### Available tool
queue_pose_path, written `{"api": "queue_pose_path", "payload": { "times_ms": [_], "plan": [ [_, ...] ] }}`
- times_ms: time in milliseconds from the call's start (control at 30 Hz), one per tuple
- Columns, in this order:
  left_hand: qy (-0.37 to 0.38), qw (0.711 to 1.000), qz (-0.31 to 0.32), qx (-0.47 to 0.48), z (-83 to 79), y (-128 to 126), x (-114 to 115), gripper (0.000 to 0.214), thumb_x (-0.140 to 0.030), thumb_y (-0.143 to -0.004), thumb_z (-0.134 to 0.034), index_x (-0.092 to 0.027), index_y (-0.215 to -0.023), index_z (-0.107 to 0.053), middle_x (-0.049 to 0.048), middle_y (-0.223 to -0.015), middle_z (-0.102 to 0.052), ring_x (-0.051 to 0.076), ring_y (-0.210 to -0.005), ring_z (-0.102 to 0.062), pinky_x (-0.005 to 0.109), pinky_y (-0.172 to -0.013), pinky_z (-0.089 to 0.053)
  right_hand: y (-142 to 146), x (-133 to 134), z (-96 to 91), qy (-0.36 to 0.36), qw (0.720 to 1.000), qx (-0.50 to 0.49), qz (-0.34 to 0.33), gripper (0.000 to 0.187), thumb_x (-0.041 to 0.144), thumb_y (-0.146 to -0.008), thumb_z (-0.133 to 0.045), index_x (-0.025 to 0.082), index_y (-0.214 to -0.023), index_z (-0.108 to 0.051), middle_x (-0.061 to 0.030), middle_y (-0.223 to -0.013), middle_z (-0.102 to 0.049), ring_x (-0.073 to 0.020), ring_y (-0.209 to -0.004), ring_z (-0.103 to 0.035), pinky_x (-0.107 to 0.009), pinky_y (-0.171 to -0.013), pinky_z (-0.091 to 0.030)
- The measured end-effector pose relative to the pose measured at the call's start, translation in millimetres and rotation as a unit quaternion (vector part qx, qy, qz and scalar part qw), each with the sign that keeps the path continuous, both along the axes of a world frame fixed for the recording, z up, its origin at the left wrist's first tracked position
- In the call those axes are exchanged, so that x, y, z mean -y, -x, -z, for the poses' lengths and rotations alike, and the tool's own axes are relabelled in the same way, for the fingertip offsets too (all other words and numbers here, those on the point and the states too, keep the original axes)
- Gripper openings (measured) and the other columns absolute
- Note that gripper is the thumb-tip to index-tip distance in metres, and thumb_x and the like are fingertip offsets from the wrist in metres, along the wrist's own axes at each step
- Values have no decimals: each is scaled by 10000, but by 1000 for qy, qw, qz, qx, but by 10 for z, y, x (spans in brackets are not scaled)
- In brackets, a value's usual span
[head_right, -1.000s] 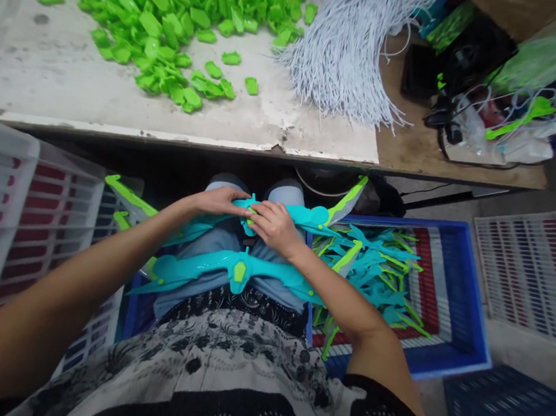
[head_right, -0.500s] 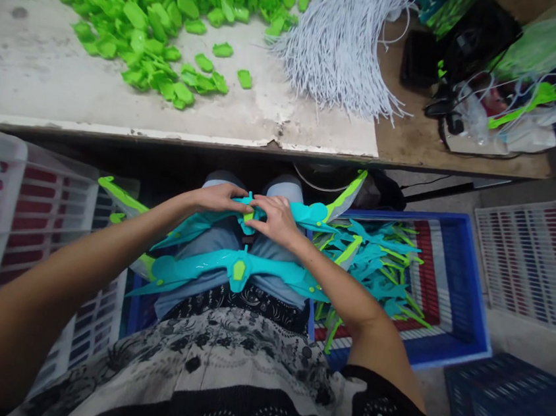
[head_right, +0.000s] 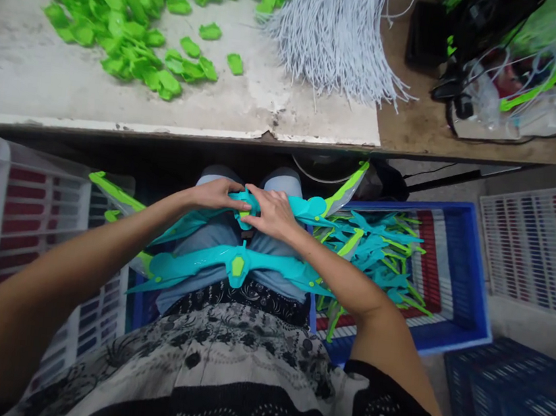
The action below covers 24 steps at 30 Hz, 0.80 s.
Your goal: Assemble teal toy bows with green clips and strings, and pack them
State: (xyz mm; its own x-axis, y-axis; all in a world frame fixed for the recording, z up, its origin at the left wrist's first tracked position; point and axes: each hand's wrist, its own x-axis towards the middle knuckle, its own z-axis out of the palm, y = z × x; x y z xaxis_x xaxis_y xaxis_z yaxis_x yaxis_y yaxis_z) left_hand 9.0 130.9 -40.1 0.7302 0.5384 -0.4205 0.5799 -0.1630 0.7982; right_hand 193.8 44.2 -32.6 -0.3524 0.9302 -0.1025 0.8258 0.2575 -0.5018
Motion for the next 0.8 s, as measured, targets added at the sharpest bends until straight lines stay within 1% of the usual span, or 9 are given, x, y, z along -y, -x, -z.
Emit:
{"api": "queue_pose_path", "payload": {
  "times_ms": [133, 233, 367, 467, 567, 633, 733, 800],
  "plan": [
    [-4, 1000, -1, 17, 32, 5, 10, 492, -603, -659, -591, -124, -773, -601, -20, -653, -504, 117, -620, -429, 234, -561, -305, 8, -15, -15, 6, 1000, 23, -17, 731, 476, -802, -617, 165, -1409, -353, -134, -1300, -553, -314, -1154, -500, -447, -938, -359],
    [-11, 1000, -10, 16, 12, -14, 31, 498, -613, -654, -592, -125, -756, -593, -22, -641, -494, 116, -613, -425, 235, -559, -307, 30, -44, -44, 30, 998, 53, -21, 774, 479, -793, -625, 161, -1427, -315, -146, -1272, -559, -323, -1140, -501, -453, -924, -363],
    [-33, 999, -20, 2, -17, -33, 62, 530, -607, -650, -599, -113, -842, -623, -8, -695, -539, 132, -645, -453, 243, -578, -322, 76, -87, -83, 61, 993, 97, -24, 827, 486, -788, -625, 139, -1446, -264, -175, -1259, -554, -345, -1124, -502, -479, -924, -349],
    [-42, 999, -16, 9, -6, -23, 84, 558, -607, -654, -594, -100, -884, -627, 5, -721, -565, 142, -658, -473, 246, -588, -335, 74, -73, -75, 43, 991, 113, -52, 819, 497, -813, -587, 106, -1447, -248, -191, -1248, -548, -341, -1113, -497, -473, -917, -345],
    [-55, 998, -11, 18, 17, -10, 99, 601, -630, -664, -569, -88, -917, -629, 21, -748, -594, 155, -675, -496, 251, -602, -350, 44, -43, -49, 21, 990, 114, -77, 808, 541, -824, -550, 89, -1433, -270, -191, -1251, -540, -332, -1115, -488, -448, -909, -342],
    [-64, 998, -1, 19, 26, -12, 102, 626, -648, -669, -552, -87, -937, -629, 26, -765, -606, 161, -687, -506, 252, -611, -355, 31, -49, -44, 23, 990, 117, -73, 829, 568, -804, -563, 88, -1423, -290, -191, -1251, -541, -330, -1122, -489, -433, -906, -339],
    [-58, 998, 8, 10, 23, -32, 94, 625, -654, -665, -548, -86, -913, -629, 22, -744, -598, 154, -672, -497, 251, -599, -348, 36, -112, -64, 56, 989, 127, -51, 812, 579, -769, -600, 121, -1391, -351, -171, -1206, -578, -322, -1096, -523, -407, -874, -352],
    [-52, 999, 1, 5, 17, -47, 85, 602, -647, -660, -549, -93, -881, -625, 16, -718, -584, 147, -649, -486, 250, -584, -334, 54, -172, -78, 86, 986, 134, -41, 767, 600, -733, -623, 148, -1325, -438, -143, -1125, -622, -317, -1046, -559, -391, -838, -363]
  ]
}}
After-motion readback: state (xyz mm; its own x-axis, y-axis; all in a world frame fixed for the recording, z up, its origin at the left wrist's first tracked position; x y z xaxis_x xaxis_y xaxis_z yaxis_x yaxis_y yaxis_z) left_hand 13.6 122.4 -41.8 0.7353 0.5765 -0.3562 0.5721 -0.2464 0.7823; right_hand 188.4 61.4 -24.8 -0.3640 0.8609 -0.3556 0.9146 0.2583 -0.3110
